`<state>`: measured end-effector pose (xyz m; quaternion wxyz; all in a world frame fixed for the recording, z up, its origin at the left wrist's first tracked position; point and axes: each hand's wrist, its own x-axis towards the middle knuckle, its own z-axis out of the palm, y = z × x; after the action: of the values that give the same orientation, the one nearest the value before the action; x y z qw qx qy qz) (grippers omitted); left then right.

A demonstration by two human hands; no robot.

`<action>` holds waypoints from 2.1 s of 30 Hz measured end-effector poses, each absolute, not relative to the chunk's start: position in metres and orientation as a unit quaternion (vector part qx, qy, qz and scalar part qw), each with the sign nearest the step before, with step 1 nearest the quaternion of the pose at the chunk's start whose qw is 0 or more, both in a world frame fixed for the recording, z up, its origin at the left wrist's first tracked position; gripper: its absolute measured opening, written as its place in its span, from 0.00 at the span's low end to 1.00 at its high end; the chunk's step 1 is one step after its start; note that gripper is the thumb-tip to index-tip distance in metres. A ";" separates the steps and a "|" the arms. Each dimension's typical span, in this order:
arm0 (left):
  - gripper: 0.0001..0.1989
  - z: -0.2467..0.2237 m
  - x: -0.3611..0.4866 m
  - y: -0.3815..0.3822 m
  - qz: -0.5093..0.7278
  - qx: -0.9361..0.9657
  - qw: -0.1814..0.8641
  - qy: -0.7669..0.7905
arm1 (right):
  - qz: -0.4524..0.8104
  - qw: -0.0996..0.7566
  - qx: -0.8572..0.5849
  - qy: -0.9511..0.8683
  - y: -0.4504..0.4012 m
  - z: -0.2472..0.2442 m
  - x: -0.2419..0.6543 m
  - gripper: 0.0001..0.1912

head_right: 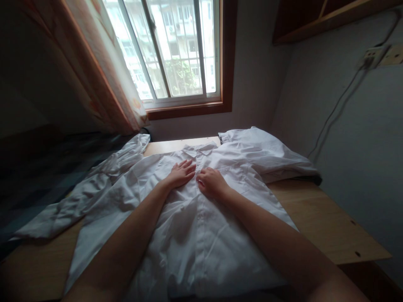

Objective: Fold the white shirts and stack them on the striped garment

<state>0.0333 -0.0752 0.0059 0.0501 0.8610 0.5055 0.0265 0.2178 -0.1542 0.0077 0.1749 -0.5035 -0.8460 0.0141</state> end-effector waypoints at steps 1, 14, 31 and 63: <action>0.27 0.005 0.035 -0.076 0.026 0.861 0.049 0.506 | 0.018 0.180 -0.505 -0.844 -0.154 0.007 0.218 0.13; 0.36 0.002 0.010 -0.061 0.055 0.712 0.020 0.700 | 0.045 0.192 -0.632 -0.749 -0.141 -0.017 0.226 0.26; 0.35 0.008 0.008 -0.126 -0.019 0.683 0.017 0.730 | 0.101 0.092 -0.630 -0.765 -0.195 -0.013 0.211 0.32; 0.38 0.029 0.021 -0.143 -0.085 0.835 0.112 0.532 | 0.060 0.224 -0.572 -0.787 -0.169 -0.014 0.220 0.20</action>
<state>0.0208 -0.1426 0.0288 0.1122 0.8350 0.5319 -0.0853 0.2202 -0.1686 -0.0136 0.2239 -0.5723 -0.7866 0.0599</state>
